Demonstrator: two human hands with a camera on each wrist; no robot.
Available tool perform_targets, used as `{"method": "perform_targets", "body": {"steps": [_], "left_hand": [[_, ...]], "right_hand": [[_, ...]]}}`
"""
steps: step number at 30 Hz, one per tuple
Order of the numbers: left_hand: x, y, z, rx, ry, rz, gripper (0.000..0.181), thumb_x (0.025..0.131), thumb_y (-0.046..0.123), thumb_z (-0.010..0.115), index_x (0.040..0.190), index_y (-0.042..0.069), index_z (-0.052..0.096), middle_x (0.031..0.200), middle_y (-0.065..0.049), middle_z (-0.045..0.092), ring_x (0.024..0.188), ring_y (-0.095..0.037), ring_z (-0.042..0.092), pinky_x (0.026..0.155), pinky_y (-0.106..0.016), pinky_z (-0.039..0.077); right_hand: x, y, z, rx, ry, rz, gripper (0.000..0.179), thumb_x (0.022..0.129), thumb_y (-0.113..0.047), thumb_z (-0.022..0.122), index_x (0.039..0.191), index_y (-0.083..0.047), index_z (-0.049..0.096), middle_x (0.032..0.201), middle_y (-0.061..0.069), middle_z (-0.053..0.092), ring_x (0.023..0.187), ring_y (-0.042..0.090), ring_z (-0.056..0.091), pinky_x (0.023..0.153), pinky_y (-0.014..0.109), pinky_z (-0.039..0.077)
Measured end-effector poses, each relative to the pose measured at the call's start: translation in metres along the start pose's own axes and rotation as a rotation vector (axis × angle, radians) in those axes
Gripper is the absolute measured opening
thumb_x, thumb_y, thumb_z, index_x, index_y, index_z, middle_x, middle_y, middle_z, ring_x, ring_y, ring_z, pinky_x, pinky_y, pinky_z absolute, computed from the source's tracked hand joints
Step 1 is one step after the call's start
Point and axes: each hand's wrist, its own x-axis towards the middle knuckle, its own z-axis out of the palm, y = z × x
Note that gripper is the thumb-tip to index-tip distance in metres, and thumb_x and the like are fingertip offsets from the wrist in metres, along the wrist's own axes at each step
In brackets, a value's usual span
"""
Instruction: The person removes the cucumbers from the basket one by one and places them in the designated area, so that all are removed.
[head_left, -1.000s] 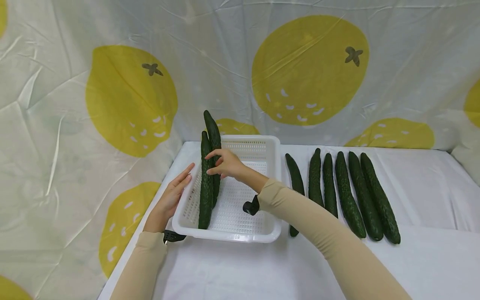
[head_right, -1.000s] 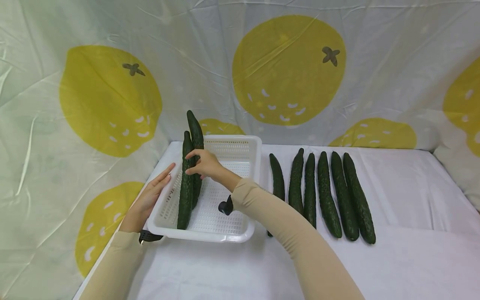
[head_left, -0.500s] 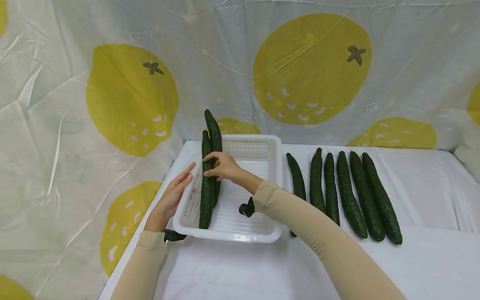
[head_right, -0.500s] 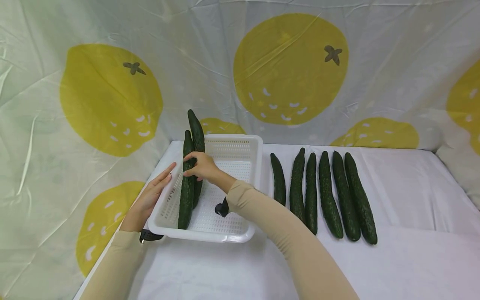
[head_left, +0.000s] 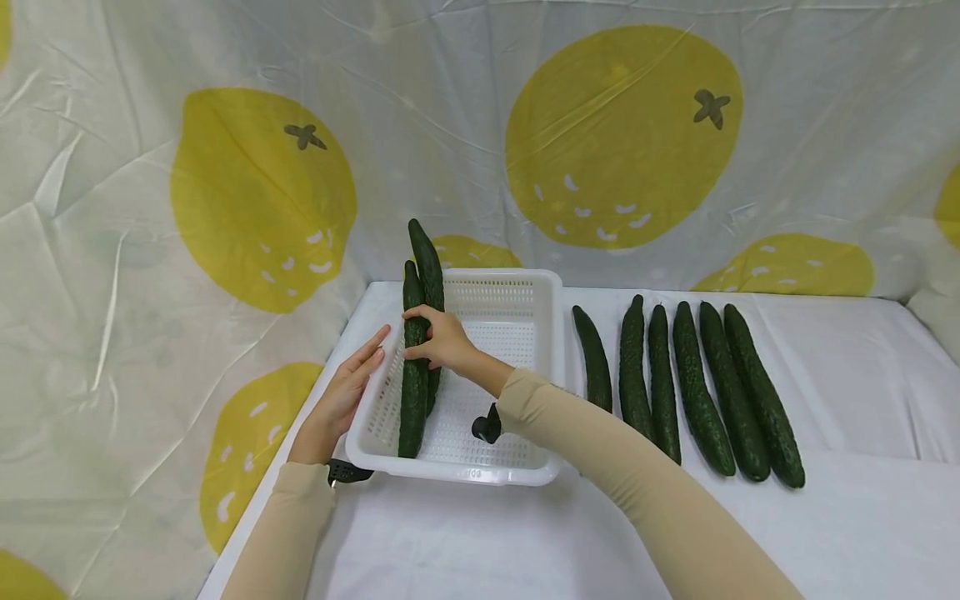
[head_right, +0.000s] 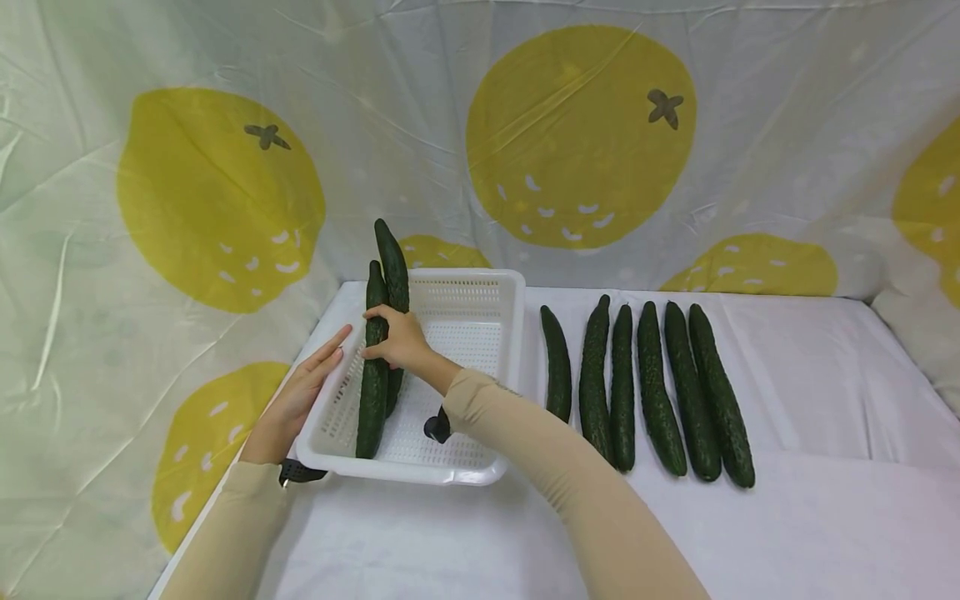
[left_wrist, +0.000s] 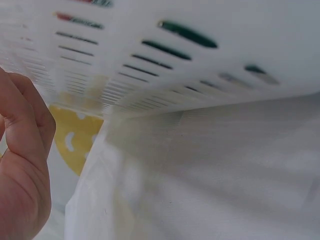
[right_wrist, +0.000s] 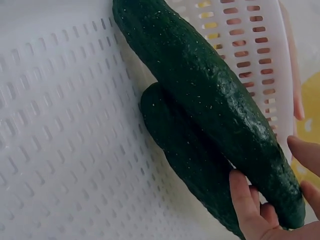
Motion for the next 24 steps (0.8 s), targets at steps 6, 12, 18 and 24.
{"method": "perform_targets", "body": {"steps": [6,12,18,24], "left_hand": [[-0.0003,-0.0002,0.0005,-0.001,0.013,0.001,0.053,0.110,0.026,0.039,0.160,0.025,0.024,0.148,-0.002,0.035,0.112,-0.011,0.049,0.086,-0.025,0.047],[0.0001,0.0002,0.0021,-0.006,0.012,0.011,0.053,0.110,0.025,0.039,0.160,0.024,0.024,0.144,-0.001,0.038,0.109,-0.011,0.050,0.084,-0.024,0.047],[0.0002,0.0009,0.0029,0.001,0.017,0.017,0.052,0.110,0.025,0.040,0.160,0.023,0.026,0.143,-0.001,0.039,0.109,-0.011,0.052,0.085,-0.025,0.048],[-0.0004,-0.0005,0.0022,0.007,0.024,0.016,0.052,0.109,0.025,0.041,0.159,0.024,0.028,0.140,-0.002,0.043,0.111,-0.012,0.052,0.087,-0.025,0.048]], "right_hand": [[-0.0005,0.0028,0.0063,-0.094,0.048,-0.061,0.068,0.079,-0.009,0.086,0.139,-0.015,0.055,0.104,0.019,0.049,0.055,0.018,0.054,0.054,0.031,0.055],[-0.0019,0.0028,0.0087,-0.211,0.105,-0.090,0.071,0.076,-0.015,0.089,0.139,-0.015,0.056,0.116,0.016,0.054,0.082,0.019,0.049,0.067,0.027,0.048],[-0.0045,0.0014,0.0058,-0.219,0.094,-0.095,0.071,0.076,-0.012,0.089,0.139,-0.015,0.055,0.118,0.012,0.058,0.087,0.021,0.051,0.069,0.029,0.047],[-0.0059,0.0012,0.0021,-0.145,0.075,-0.048,0.073,0.074,-0.003,0.088,0.139,-0.017,0.055,0.089,0.010,0.054,0.064,0.016,0.048,0.052,0.025,0.046]]}}
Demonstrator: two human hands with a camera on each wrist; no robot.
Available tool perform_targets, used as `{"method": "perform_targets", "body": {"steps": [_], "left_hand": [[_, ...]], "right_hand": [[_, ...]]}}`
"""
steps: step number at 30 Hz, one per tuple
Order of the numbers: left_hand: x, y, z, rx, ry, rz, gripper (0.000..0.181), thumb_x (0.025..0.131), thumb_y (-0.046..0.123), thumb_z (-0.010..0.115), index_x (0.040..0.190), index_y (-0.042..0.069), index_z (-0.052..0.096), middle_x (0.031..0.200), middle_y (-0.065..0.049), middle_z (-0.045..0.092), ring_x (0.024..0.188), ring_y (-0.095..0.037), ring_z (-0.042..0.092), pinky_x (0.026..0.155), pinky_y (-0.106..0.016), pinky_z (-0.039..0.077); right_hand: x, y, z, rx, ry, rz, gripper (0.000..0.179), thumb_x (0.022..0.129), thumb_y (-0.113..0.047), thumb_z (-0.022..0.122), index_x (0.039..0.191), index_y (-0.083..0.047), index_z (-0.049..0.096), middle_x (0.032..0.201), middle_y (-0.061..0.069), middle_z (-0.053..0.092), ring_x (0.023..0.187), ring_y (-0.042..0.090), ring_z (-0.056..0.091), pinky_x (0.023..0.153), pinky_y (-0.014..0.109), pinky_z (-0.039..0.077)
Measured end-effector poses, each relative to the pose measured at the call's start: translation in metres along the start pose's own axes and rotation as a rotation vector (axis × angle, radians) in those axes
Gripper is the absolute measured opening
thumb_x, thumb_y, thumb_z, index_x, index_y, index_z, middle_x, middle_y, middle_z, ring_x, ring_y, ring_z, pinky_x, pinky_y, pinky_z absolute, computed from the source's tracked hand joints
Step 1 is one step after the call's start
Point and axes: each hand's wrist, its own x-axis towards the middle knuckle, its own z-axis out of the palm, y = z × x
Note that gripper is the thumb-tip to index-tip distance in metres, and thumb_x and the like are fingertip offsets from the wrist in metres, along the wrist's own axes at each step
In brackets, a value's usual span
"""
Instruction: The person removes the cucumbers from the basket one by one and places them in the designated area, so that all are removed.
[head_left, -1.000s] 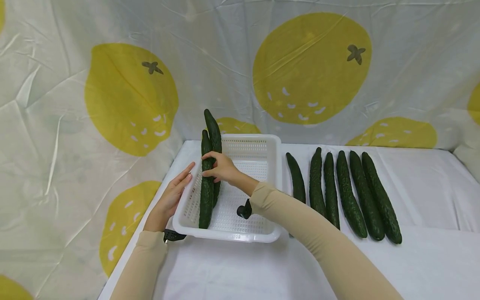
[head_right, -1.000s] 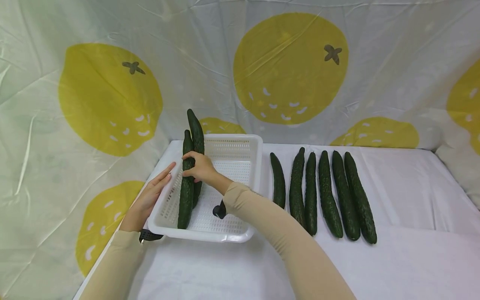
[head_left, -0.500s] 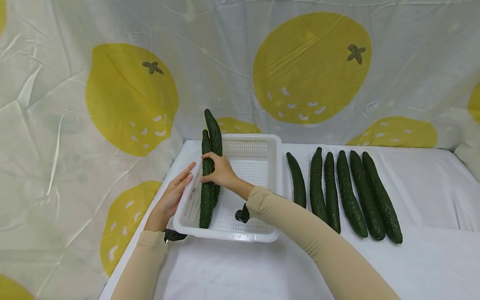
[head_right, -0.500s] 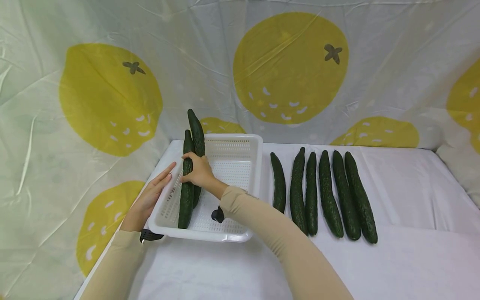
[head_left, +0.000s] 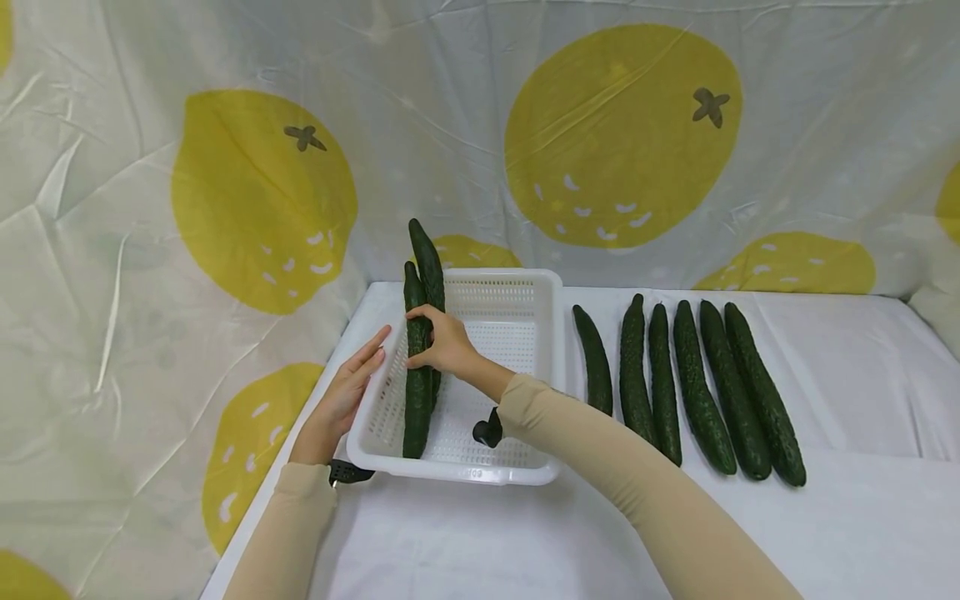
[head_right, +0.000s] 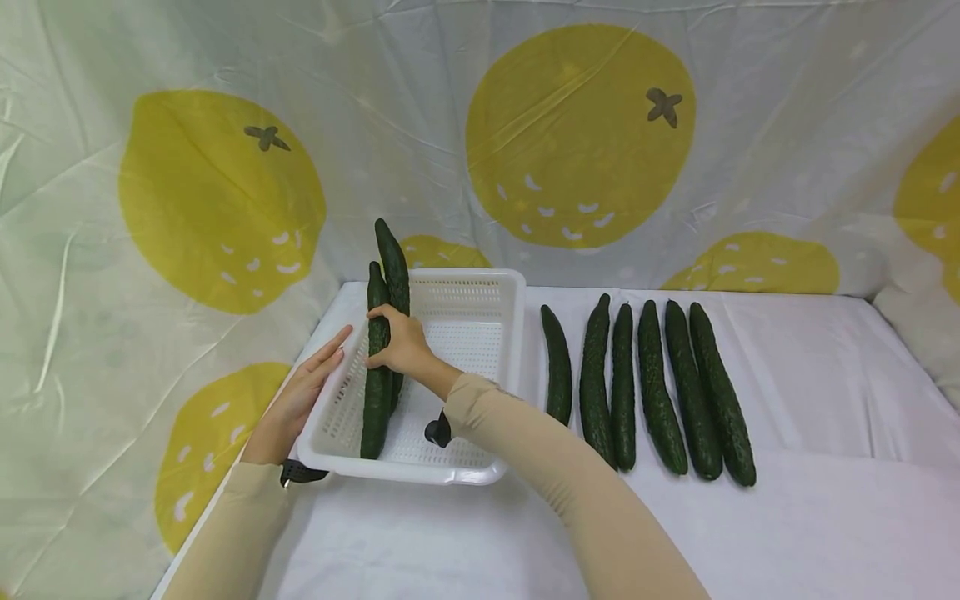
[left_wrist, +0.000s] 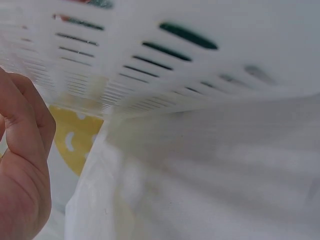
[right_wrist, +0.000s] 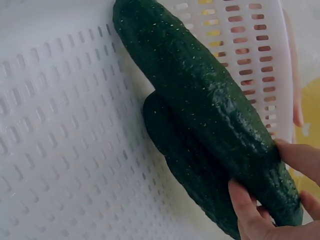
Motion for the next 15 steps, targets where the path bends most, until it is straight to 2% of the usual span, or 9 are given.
{"method": "perform_targets", "body": {"steps": [5,13,15], "left_hand": [[-0.0003,-0.0006,-0.0006,-0.006,-0.009,0.002,0.052,0.110,0.024,0.040,0.160,0.023,0.026,0.140,0.001,0.045,0.115,-0.013,0.051,0.092,-0.028,0.048],[-0.0004,-0.0004,-0.0007,-0.020,-0.014,-0.006,0.053,0.110,0.024,0.040,0.160,0.024,0.025,0.146,-0.002,0.039,0.120,-0.015,0.048,0.094,-0.028,0.046],[-0.0002,-0.0003,-0.0012,-0.019,-0.016,-0.009,0.053,0.110,0.024,0.040,0.160,0.024,0.024,0.146,-0.004,0.039,0.119,-0.015,0.048,0.093,-0.028,0.047]], "right_hand": [[-0.0011,-0.0019,-0.0008,-0.017,-0.005,0.021,0.072,0.075,-0.001,0.087,0.138,-0.016,0.055,0.081,0.009,0.053,0.062,0.015,0.044,0.051,0.024,0.040],[-0.0051,-0.0062,-0.0049,0.000,-0.012,0.039,0.069,0.074,0.003,0.086,0.136,-0.014,0.061,0.106,0.006,0.057,0.079,0.018,0.043,0.056,0.026,0.040],[-0.0059,-0.0066,-0.0062,0.010,-0.016,0.040,0.068,0.074,0.003,0.086,0.135,-0.013,0.062,0.107,0.007,0.057,0.080,0.019,0.043,0.055,0.026,0.040]]}}
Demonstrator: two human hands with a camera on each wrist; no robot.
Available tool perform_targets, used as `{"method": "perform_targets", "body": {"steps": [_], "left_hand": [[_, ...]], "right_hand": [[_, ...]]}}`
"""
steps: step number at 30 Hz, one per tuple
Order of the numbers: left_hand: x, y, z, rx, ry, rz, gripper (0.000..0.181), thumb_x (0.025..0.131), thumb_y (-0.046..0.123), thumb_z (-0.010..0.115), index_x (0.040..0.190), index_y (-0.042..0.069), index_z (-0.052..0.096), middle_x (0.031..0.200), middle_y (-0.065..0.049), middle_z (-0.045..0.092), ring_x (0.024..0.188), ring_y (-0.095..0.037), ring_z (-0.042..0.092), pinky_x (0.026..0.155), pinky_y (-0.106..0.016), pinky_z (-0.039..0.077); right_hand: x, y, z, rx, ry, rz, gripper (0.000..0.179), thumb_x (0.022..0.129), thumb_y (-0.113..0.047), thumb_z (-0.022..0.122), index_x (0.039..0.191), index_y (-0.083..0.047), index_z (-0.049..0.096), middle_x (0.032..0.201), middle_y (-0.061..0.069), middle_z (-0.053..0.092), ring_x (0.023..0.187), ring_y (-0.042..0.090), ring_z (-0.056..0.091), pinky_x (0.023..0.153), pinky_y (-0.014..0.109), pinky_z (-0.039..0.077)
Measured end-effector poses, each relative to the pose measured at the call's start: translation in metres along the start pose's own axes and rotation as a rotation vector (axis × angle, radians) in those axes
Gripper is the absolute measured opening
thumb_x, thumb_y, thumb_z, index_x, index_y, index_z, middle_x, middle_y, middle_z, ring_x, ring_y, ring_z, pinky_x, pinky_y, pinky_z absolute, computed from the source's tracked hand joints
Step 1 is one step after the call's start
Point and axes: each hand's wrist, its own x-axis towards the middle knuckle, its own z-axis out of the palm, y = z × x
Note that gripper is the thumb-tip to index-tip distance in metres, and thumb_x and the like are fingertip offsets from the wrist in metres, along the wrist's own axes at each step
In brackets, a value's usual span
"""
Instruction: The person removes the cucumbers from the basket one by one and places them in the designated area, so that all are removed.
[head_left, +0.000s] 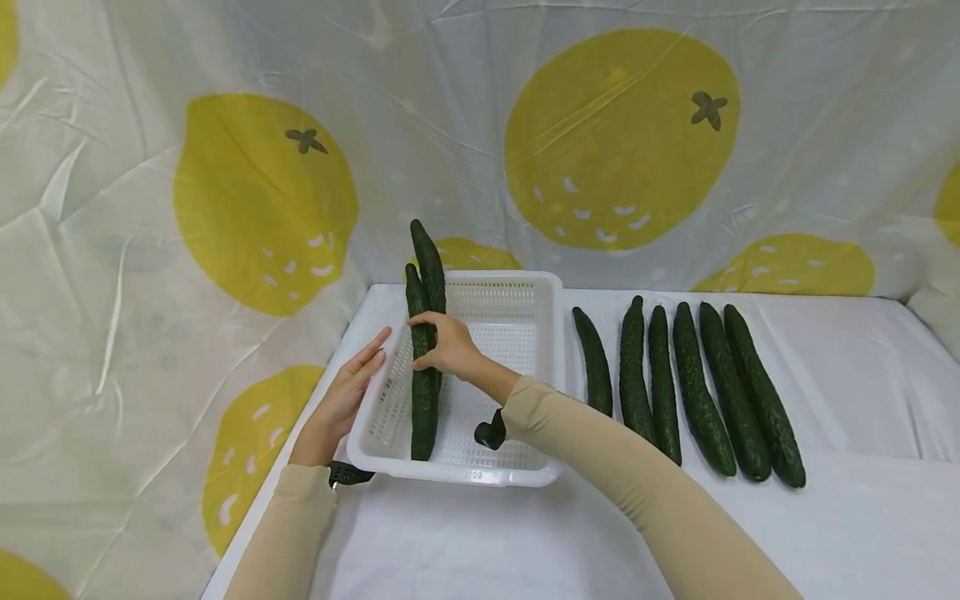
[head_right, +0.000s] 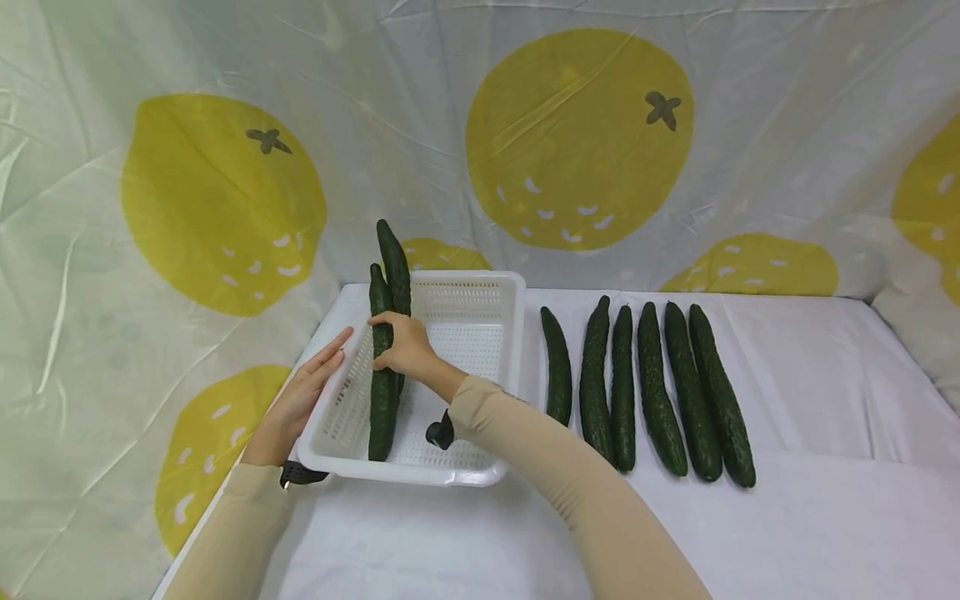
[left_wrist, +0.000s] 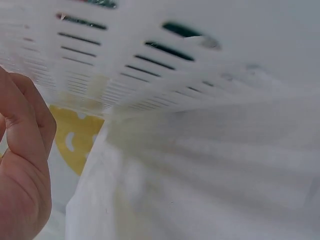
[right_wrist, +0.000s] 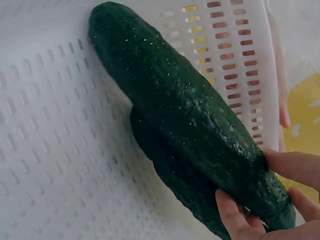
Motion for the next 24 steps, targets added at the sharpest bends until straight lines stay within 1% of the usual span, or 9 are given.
{"method": "perform_targets", "body": {"steps": [4,6,7,11,14,21,24], "left_hand": [[0.000,0.001,0.000,-0.001,0.000,0.000,0.053,0.110,0.024,0.040,0.160,0.023,0.024,0.141,-0.001,0.042,0.116,-0.014,0.049,0.091,-0.027,0.048],[0.000,0.001,-0.001,-0.002,0.003,-0.005,0.053,0.110,0.024,0.040,0.160,0.023,0.025,0.139,0.000,0.043,0.115,-0.013,0.049,0.091,-0.027,0.048],[0.001,0.001,0.000,-0.007,0.007,-0.008,0.053,0.110,0.024,0.040,0.160,0.023,0.025,0.140,0.001,0.043,0.115,-0.013,0.049,0.091,-0.027,0.047],[0.000,0.000,0.000,-0.013,0.012,-0.017,0.052,0.110,0.024,0.039,0.160,0.023,0.024,0.141,0.001,0.042,0.115,-0.012,0.048,0.092,-0.027,0.047],[-0.001,0.000,0.001,-0.018,0.007,-0.012,0.053,0.110,0.023,0.039,0.160,0.022,0.024,0.139,0.001,0.043,0.114,-0.012,0.050,0.091,-0.027,0.048],[-0.001,0.001,0.001,-0.030,0.002,-0.007,0.053,0.110,0.023,0.039,0.160,0.022,0.024,0.138,0.003,0.046,0.115,-0.013,0.050,0.091,-0.028,0.048],[0.000,0.001,0.001,-0.031,0.006,-0.006,0.053,0.110,0.023,0.039,0.160,0.022,0.023,0.139,0.004,0.046,0.116,-0.012,0.049,0.092,-0.027,0.047]], "right_hand": [[-0.001,0.001,-0.002,0.026,-0.014,-0.005,0.067,0.074,0.006,0.085,0.134,-0.014,0.063,0.105,0.008,0.056,0.080,0.019,0.044,0.055,0.026,0.040],[0.000,0.002,-0.004,0.029,-0.021,0.001,0.066,0.074,0.006,0.085,0.133,-0.015,0.064,0.101,0.009,0.056,0.077,0.018,0.045,0.054,0.026,0.040],[0.000,0.002,-0.004,0.033,-0.024,0.005,0.066,0.074,0.006,0.085,0.133,-0.015,0.064,0.098,0.010,0.056,0.075,0.018,0.044,0.053,0.026,0.039],[0.000,0.005,-0.006,0.046,-0.034,0.028,0.066,0.074,0.007,0.084,0.132,-0.016,0.064,0.079,0.009,0.051,0.061,0.015,0.039,0.049,0.025,0.036],[0.001,0.005,-0.006,0.055,-0.043,0.035,0.066,0.073,0.008,0.084,0.132,-0.015,0.064,0.073,0.007,0.047,0.059,0.015,0.037,0.049,0.026,0.034],[0.002,0.002,-0.009,0.066,-0.054,0.081,0.068,0.072,0.008,0.086,0.130,-0.018,0.064,0.080,0.008,0.047,0.063,0.016,0.038,0.050,0.027,0.036],[0.002,-0.003,-0.012,0.096,-0.067,0.092,0.068,0.072,0.009,0.085,0.130,-0.019,0.064,0.083,0.010,0.049,0.062,0.016,0.041,0.052,0.028,0.041]]}}
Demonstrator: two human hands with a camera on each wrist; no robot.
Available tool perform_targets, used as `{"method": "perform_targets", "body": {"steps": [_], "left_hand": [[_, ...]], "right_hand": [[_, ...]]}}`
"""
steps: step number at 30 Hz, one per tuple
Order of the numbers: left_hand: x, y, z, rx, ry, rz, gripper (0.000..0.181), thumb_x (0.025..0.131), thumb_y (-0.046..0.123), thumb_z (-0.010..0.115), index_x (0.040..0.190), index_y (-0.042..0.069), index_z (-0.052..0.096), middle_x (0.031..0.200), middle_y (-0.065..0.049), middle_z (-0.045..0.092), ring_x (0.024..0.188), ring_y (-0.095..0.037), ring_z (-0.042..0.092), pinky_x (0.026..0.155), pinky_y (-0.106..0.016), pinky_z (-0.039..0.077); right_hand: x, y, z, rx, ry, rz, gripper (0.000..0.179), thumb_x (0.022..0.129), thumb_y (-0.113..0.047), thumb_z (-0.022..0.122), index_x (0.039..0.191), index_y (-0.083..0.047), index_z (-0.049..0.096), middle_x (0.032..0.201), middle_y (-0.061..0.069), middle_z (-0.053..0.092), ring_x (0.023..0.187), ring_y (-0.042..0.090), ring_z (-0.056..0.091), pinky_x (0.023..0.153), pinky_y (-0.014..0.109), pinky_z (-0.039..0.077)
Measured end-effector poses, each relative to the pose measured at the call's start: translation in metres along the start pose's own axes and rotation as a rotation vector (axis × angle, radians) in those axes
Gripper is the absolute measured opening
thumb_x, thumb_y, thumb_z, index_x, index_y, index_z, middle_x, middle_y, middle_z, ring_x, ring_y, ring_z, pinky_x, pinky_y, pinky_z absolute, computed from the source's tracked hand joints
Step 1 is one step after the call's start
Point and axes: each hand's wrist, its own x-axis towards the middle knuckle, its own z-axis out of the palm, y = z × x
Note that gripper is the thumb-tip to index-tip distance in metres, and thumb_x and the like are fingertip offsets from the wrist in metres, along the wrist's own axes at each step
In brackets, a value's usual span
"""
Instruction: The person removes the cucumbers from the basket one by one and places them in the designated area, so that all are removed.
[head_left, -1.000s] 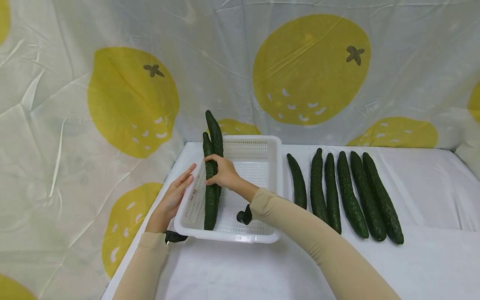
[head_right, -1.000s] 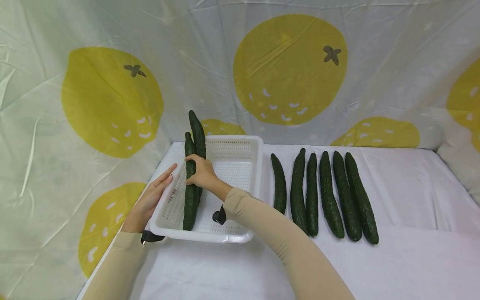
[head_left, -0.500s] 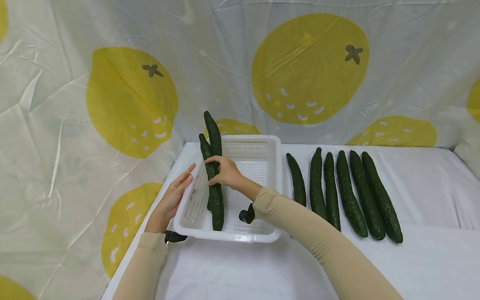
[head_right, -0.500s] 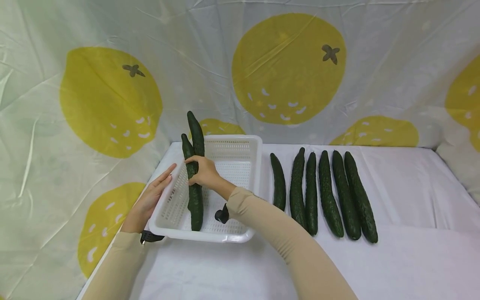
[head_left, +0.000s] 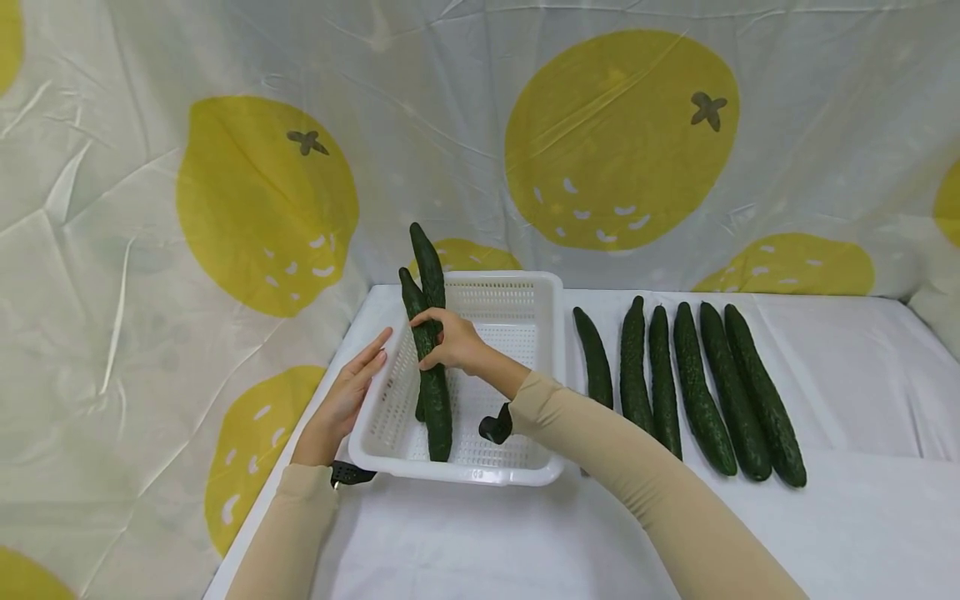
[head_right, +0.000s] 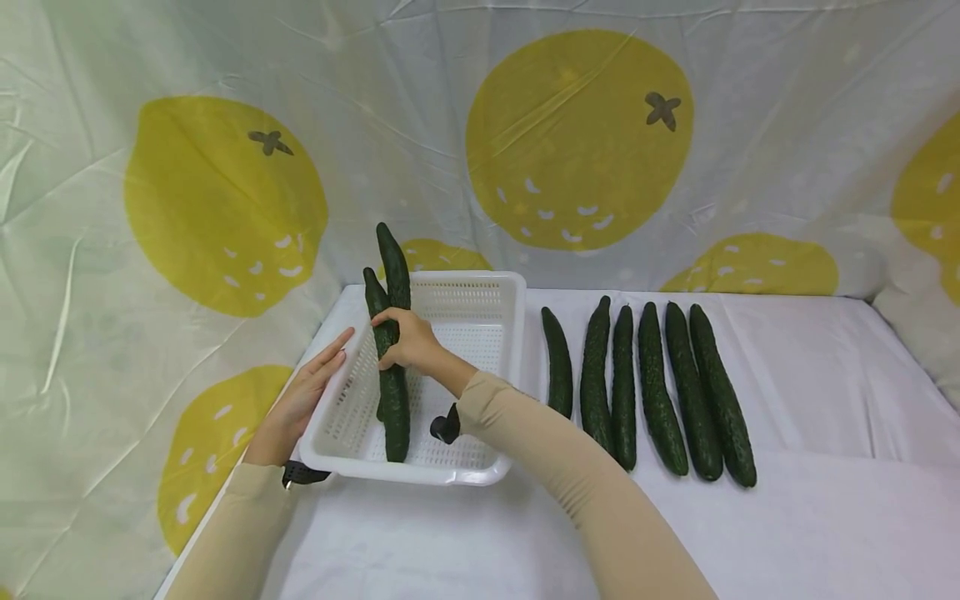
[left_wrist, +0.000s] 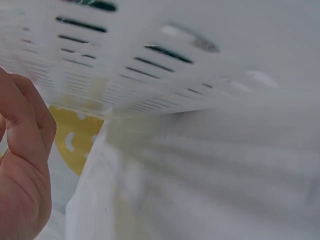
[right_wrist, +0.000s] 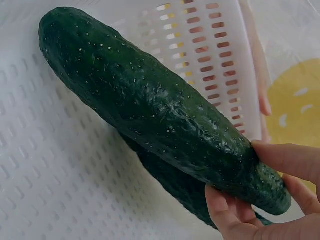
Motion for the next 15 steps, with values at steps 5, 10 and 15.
{"method": "perform_targets", "body": {"steps": [5,10,15], "left_hand": [[0.001,-0.001,0.000,0.008,0.002,-0.001,0.053,0.110,0.024,0.039,0.160,0.022,0.024,0.141,0.002,0.044,0.116,-0.012,0.049,0.093,-0.027,0.046],[0.002,-0.002,-0.001,0.007,0.004,-0.003,0.052,0.110,0.024,0.039,0.160,0.024,0.025,0.143,0.001,0.041,0.117,-0.013,0.049,0.093,-0.028,0.046],[0.001,-0.002,-0.001,-0.020,-0.010,0.007,0.052,0.110,0.022,0.038,0.160,0.022,0.024,0.138,0.002,0.047,0.115,-0.012,0.051,0.091,-0.027,0.048]], "right_hand": [[-0.004,-0.009,-0.009,0.100,-0.026,0.005,0.069,0.073,0.011,0.083,0.132,-0.017,0.062,0.075,0.011,0.050,0.053,0.015,0.042,0.051,0.028,0.047],[-0.009,-0.018,-0.022,0.178,-0.053,-0.019,0.070,0.074,0.013,0.082,0.135,-0.014,0.061,0.061,0.006,0.044,0.051,0.015,0.042,0.051,0.028,0.048],[-0.015,-0.023,-0.035,0.226,-0.055,-0.030,0.069,0.074,0.013,0.081,0.135,-0.014,0.062,0.086,0.012,0.055,0.071,0.020,0.054,0.062,0.033,0.056]]}}
